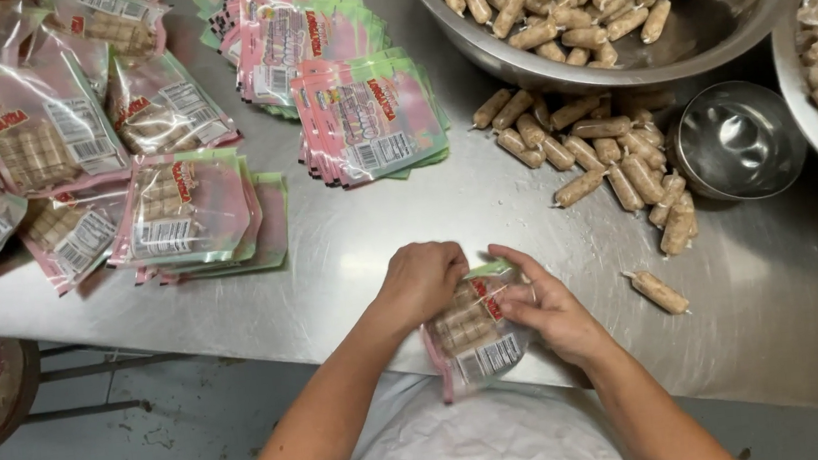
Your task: The person places small processed meat links into plastic pouches by hand and then sets the filled pouches on a metal counter.
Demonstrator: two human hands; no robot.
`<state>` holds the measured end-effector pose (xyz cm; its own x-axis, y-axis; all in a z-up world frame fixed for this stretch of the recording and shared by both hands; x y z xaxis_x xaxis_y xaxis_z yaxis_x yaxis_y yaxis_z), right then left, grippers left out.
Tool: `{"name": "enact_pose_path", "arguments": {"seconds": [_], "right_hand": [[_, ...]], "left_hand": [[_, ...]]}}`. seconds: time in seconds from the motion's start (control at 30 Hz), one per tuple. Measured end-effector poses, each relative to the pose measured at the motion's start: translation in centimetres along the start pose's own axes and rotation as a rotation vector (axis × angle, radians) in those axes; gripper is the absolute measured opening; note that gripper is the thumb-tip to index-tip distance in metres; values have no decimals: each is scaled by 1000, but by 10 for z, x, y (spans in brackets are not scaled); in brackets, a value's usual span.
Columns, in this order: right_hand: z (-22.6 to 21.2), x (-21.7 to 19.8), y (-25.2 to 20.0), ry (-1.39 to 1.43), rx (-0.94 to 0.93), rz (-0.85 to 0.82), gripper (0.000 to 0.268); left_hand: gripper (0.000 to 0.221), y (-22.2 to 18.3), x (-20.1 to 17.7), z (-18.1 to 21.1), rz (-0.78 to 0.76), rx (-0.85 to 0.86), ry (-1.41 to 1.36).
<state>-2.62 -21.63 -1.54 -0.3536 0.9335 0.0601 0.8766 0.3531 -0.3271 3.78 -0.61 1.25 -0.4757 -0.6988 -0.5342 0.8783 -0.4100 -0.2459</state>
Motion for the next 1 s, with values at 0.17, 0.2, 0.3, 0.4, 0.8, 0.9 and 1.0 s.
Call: {"name": "enact_pose_path", "arguments": {"seconds": [0.17, 0.2, 0.3, 0.4, 0.8, 0.9, 1.0], "right_hand": [[4, 3, -6, 173, -87, 192, 74], [-2, 1, -12, 189, -46, 196, 78], [-18, -19, -37, 21, 37, 177, 96], [-3, -27, -63, -493, 22, 97, 116], [-66, 16, -94, -858, -699, 469, 47], [-87, 12, -110, -765, -586, 589, 29], [-79, -1, -106, -605, -551, 597, 15]], "left_hand": [[13, 26, 30, -21, 187, 235, 80], [20, 18, 29, -20, 317, 381, 98], [21, -24, 22, 4, 459, 608, 75], [16, -67, 55, 6, 402, 711, 85], [35, -110, 35, 6, 691, 678, -127], [36, -130, -20, -12, 767, 344, -388], [43, -157, -104, -21, 1000, 181, -167]]}}
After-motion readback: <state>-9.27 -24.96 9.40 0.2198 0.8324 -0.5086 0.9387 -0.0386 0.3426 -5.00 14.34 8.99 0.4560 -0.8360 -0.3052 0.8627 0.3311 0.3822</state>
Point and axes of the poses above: each hand's wrist, its own y-axis towards the middle knuckle, its own x-axis out of the palm, z = x × y, the point moved 1 cm from there along y, towards the middle knuckle, and after that the axes turned 9 degrees about -y, right-handed, at the moved point
